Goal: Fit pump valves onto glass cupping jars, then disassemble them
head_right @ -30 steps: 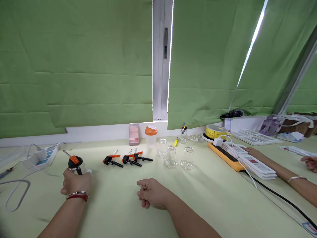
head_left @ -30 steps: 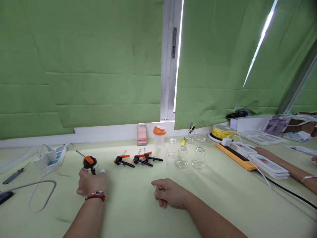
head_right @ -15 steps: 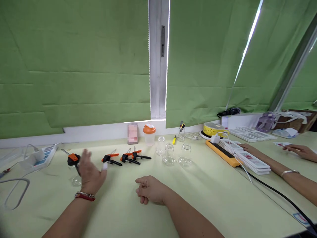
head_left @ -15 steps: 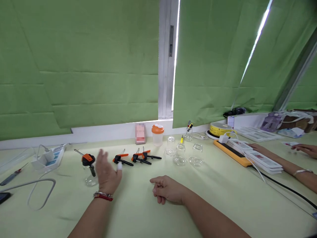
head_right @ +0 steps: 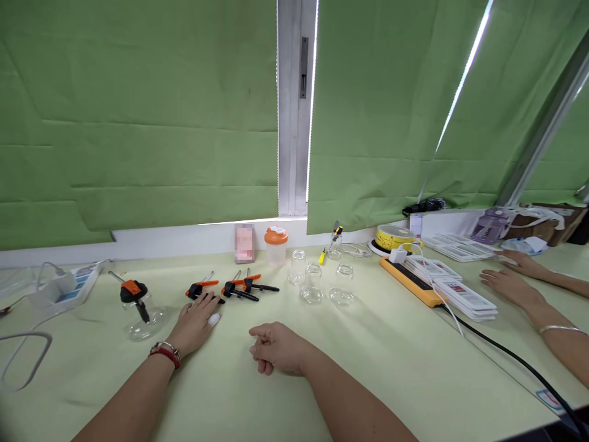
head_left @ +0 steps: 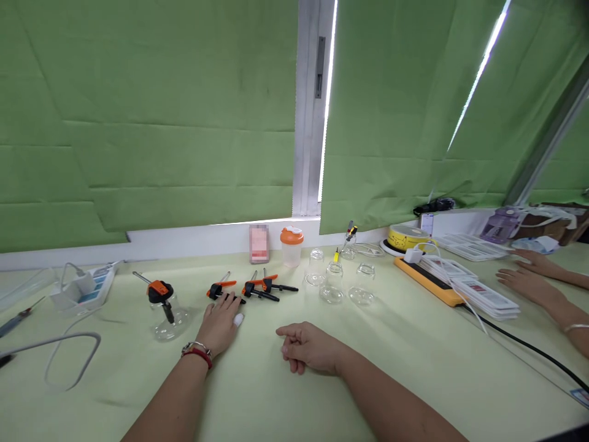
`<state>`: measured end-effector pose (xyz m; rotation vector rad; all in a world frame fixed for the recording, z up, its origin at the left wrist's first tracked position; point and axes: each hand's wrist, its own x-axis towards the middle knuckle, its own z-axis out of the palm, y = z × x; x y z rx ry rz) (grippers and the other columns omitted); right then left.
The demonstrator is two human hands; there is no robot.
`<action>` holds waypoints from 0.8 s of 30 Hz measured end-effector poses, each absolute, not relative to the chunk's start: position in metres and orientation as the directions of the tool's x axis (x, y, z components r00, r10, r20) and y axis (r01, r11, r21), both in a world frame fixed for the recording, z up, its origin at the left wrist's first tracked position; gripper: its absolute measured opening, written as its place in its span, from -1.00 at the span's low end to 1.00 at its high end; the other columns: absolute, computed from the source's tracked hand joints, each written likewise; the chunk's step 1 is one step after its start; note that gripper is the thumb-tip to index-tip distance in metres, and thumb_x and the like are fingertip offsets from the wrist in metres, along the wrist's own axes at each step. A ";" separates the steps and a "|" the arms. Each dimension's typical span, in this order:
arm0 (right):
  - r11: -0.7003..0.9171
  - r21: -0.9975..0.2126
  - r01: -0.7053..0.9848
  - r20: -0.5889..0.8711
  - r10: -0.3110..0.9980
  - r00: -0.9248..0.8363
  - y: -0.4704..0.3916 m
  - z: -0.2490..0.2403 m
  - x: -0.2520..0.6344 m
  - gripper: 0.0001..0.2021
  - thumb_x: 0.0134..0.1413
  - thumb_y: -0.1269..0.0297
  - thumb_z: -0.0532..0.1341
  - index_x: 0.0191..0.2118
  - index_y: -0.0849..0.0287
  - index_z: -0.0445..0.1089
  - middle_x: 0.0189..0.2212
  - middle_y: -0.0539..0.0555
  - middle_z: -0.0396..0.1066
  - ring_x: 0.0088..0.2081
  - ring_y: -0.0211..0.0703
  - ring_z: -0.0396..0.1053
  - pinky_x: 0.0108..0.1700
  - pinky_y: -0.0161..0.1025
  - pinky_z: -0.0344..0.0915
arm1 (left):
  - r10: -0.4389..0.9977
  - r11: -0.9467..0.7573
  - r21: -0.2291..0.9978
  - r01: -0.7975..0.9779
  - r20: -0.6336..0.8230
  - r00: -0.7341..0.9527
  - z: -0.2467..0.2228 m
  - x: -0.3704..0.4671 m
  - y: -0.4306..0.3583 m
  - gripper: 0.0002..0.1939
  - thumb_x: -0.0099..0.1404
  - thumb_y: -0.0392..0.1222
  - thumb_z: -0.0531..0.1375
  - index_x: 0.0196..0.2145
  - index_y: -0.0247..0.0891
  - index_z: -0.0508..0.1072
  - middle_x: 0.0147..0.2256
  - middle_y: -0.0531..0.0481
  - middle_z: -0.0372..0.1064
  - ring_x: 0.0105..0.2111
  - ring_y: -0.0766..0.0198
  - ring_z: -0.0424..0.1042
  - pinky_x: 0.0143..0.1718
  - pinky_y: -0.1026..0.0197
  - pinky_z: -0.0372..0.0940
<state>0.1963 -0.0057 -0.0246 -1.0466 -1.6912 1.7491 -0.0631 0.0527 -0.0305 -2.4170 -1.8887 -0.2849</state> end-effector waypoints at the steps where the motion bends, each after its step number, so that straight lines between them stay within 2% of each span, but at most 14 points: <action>1: -0.116 -0.981 0.157 -0.187 0.789 -0.586 -0.006 -0.025 0.196 -0.39 0.00 0.29 0.21 0.20 0.29 0.11 -0.41 0.00 0.31 -0.52 -0.33 0.34 -0.48 -0.33 0.28 | 0.955 -0.248 0.063 0.967 0.185 0.233 -0.029 -0.062 0.052 -0.51 0.32 -0.18 -0.11 0.17 -0.26 0.19 0.24 -0.20 0.00 0.24 -0.01 -0.10 0.12 -0.17 -0.08; 5: -0.124 -0.981 0.148 -0.187 0.793 -0.579 -0.005 -0.027 0.196 -0.41 0.01 0.29 0.21 0.19 0.27 0.13 -0.43 0.00 0.31 -0.52 -0.32 0.34 -0.50 -0.32 0.28 | 0.944 -0.264 0.046 0.963 0.219 0.248 -0.024 -0.060 0.046 -0.54 0.28 -0.21 -0.07 0.11 -0.22 0.29 0.18 -0.20 0.11 0.17 -0.06 0.02 0.07 -0.16 -0.04; 8: -0.118 -0.981 0.151 -0.185 0.787 -0.589 -0.005 -0.028 0.196 -0.42 0.02 0.29 0.21 0.18 0.25 0.14 -0.42 0.00 0.32 -0.52 -0.32 0.34 -0.50 -0.34 0.28 | 0.927 -0.301 0.036 0.953 0.246 0.284 -0.017 -0.056 0.040 -0.57 0.24 -0.25 -0.01 0.05 -0.14 0.36 0.09 -0.13 0.24 0.09 -0.04 0.12 0.05 -0.11 -0.03; 12: -0.113 -0.983 0.146 -0.178 0.786 -0.592 -0.004 -0.030 0.197 -0.41 0.01 0.26 0.23 0.18 0.23 0.15 -0.41 0.01 0.33 -0.52 -0.32 0.35 -0.50 -0.34 0.28 | 0.892 -0.389 0.034 0.921 0.263 0.367 -0.006 -0.047 0.028 -0.59 0.18 -0.38 0.00 -0.11 -0.10 0.49 -0.17 -0.10 0.39 -0.12 0.05 0.28 -0.10 0.01 0.10; 16: -0.107 -0.984 0.141 -0.171 0.778 -0.604 -0.003 -0.030 0.199 -0.42 0.01 0.24 0.23 0.18 0.21 0.16 -0.40 0.02 0.34 -0.50 -0.30 0.36 -0.47 -0.32 0.30 | 0.847 -0.506 0.052 0.861 0.217 0.485 0.003 -0.031 0.012 -0.61 0.14 -0.48 -0.02 -0.32 -0.17 0.55 -0.40 -0.06 0.40 -0.31 0.14 0.33 -0.23 0.10 0.14; 20: -0.079 -0.985 0.157 -0.159 0.777 -0.609 -0.004 -0.030 0.198 -0.43 0.00 0.23 0.22 0.17 0.19 0.18 -0.40 0.01 0.33 -0.51 -0.30 0.36 -0.46 -0.31 0.30 | 0.799 -0.596 0.148 0.789 0.205 0.566 0.003 -0.014 -0.001 -0.66 0.14 -0.48 0.02 -0.33 -0.18 0.53 -0.40 -0.04 0.42 -0.35 0.19 0.36 -0.27 0.17 0.15; 24: -0.022 -0.980 0.200 -0.135 0.810 -0.570 -0.003 -0.030 0.195 -0.48 -0.01 0.20 0.21 0.12 0.16 0.23 -0.40 0.02 0.32 -0.53 -0.29 0.33 -0.47 -0.28 0.29 | 0.773 -0.618 0.186 0.764 0.323 0.547 0.004 -0.012 -0.003 -0.67 0.14 -0.43 0.04 -0.25 -0.17 0.50 -0.28 -0.04 0.45 -0.26 0.17 0.38 -0.14 0.11 0.14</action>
